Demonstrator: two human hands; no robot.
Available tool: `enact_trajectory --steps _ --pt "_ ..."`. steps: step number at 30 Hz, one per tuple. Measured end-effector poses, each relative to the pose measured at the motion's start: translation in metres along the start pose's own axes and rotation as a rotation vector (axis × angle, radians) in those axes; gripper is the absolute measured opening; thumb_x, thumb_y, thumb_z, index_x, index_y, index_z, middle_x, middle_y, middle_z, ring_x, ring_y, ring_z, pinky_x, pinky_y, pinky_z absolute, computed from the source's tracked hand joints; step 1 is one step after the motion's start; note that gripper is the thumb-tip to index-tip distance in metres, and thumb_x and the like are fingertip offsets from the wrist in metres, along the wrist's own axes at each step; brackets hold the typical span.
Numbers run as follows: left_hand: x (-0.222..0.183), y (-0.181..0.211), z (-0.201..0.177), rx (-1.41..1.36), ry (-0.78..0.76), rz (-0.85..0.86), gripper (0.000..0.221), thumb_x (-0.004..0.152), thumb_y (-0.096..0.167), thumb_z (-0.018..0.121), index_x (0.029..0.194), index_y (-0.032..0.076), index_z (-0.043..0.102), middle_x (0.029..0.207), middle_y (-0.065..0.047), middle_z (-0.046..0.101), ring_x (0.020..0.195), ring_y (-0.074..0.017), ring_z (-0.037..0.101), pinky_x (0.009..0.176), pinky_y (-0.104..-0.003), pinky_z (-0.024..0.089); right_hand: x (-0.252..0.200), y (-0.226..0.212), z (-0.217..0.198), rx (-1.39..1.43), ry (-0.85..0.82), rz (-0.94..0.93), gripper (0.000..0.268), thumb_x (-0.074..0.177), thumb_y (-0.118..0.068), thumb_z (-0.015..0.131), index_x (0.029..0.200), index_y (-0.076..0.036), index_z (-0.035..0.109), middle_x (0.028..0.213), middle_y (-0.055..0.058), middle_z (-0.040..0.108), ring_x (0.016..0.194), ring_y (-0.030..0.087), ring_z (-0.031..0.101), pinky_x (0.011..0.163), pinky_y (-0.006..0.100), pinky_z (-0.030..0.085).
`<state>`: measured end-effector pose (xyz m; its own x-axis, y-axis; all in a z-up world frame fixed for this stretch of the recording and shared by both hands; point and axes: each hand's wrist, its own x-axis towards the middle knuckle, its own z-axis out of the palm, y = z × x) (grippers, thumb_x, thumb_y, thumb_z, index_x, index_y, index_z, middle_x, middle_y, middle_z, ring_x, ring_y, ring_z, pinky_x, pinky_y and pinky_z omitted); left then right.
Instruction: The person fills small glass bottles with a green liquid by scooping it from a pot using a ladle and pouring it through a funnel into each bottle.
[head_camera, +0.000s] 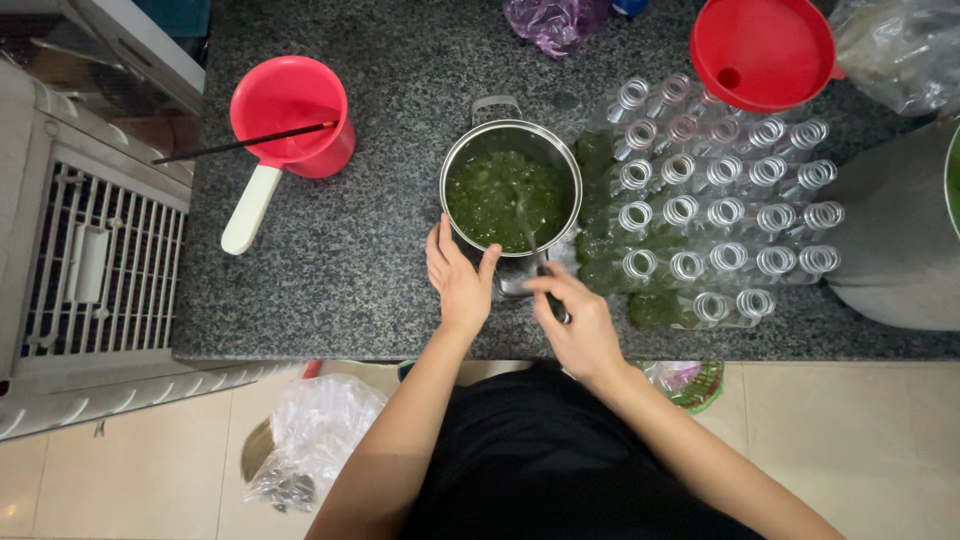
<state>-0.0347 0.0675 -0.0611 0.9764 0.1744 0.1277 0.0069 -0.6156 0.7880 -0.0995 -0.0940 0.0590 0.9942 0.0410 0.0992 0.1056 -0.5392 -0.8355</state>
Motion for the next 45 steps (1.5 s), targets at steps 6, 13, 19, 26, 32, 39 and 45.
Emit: enact_trajectory --steps 6,13,19,26,32,39,45 --pt "-0.001 -0.002 0.002 0.030 0.002 -0.014 0.094 0.096 0.052 0.066 0.162 0.005 0.018 0.161 -0.023 0.025 0.150 -0.0414 0.024 0.121 -0.055 0.017 0.012 0.013 -0.002 0.132 0.090 0.167 0.019 0.095 -0.012 0.063 0.112 -0.008 0.072 0.140 0.020 0.066 0.111 0.028 0.072 0.096 0.033 0.053" --pt "-0.001 -0.002 0.004 0.032 -0.004 -0.021 0.094 0.096 0.051 0.067 0.162 0.005 0.018 0.161 -0.023 0.025 0.150 -0.0412 0.023 0.120 -0.056 0.015 0.005 0.015 -0.001 0.189 0.065 0.129 0.023 0.093 -0.009 0.066 0.115 -0.006 0.073 0.138 0.024 0.066 0.131 0.031 0.064 0.107 0.036 0.048" --pt "-0.001 -0.003 0.004 0.015 -0.001 -0.012 0.095 0.096 0.051 0.066 0.162 0.005 0.016 0.162 -0.023 0.024 0.150 -0.0414 0.024 0.121 -0.056 0.015 0.004 0.014 0.000 0.195 0.022 0.127 0.022 0.096 -0.006 0.067 0.116 -0.002 0.074 0.131 0.020 0.069 0.114 0.025 0.060 0.092 0.033 0.048" --pt "-0.001 -0.003 0.003 0.026 -0.017 -0.029 0.095 0.095 0.050 0.067 0.162 0.007 0.015 0.161 -0.023 0.024 0.149 -0.0426 0.023 0.120 -0.057 0.015 0.007 0.011 -0.002 0.436 0.154 0.251 0.020 0.100 -0.006 0.063 0.117 0.003 0.072 0.112 0.011 0.076 0.095 0.008 0.068 0.083 0.020 0.054" --pt "-0.002 -0.005 0.006 0.017 -0.010 -0.044 0.096 0.094 0.052 0.067 0.162 0.008 0.015 0.161 -0.023 0.024 0.149 -0.0423 0.025 0.120 -0.057 0.016 0.016 0.014 -0.008 0.713 0.224 0.304 0.019 0.101 -0.007 0.060 0.115 0.002 0.069 0.116 0.011 0.074 0.109 0.015 0.074 0.097 0.026 0.060" --pt "-0.001 -0.006 0.008 0.023 -0.003 -0.048 0.096 0.095 0.053 0.068 0.162 0.009 0.016 0.161 -0.023 0.024 0.149 -0.0427 0.025 0.120 -0.057 0.016 0.017 0.014 0.001 0.084 0.133 -0.016 0.021 0.098 -0.007 0.066 0.116 0.001 0.073 0.128 0.017 0.069 0.126 0.025 0.065 0.104 0.035 0.049" --pt "-0.001 -0.005 0.007 0.016 -0.001 -0.046 0.096 0.095 0.052 0.068 0.162 0.009 0.016 0.161 -0.022 0.024 0.149 -0.0419 0.024 0.120 -0.056 0.016 0.013 0.017 0.002 0.780 0.148 0.306 0.023 0.101 -0.005 0.057 0.117 0.007 0.067 0.116 0.016 0.071 0.112 0.025 0.073 0.099 0.035 0.060"
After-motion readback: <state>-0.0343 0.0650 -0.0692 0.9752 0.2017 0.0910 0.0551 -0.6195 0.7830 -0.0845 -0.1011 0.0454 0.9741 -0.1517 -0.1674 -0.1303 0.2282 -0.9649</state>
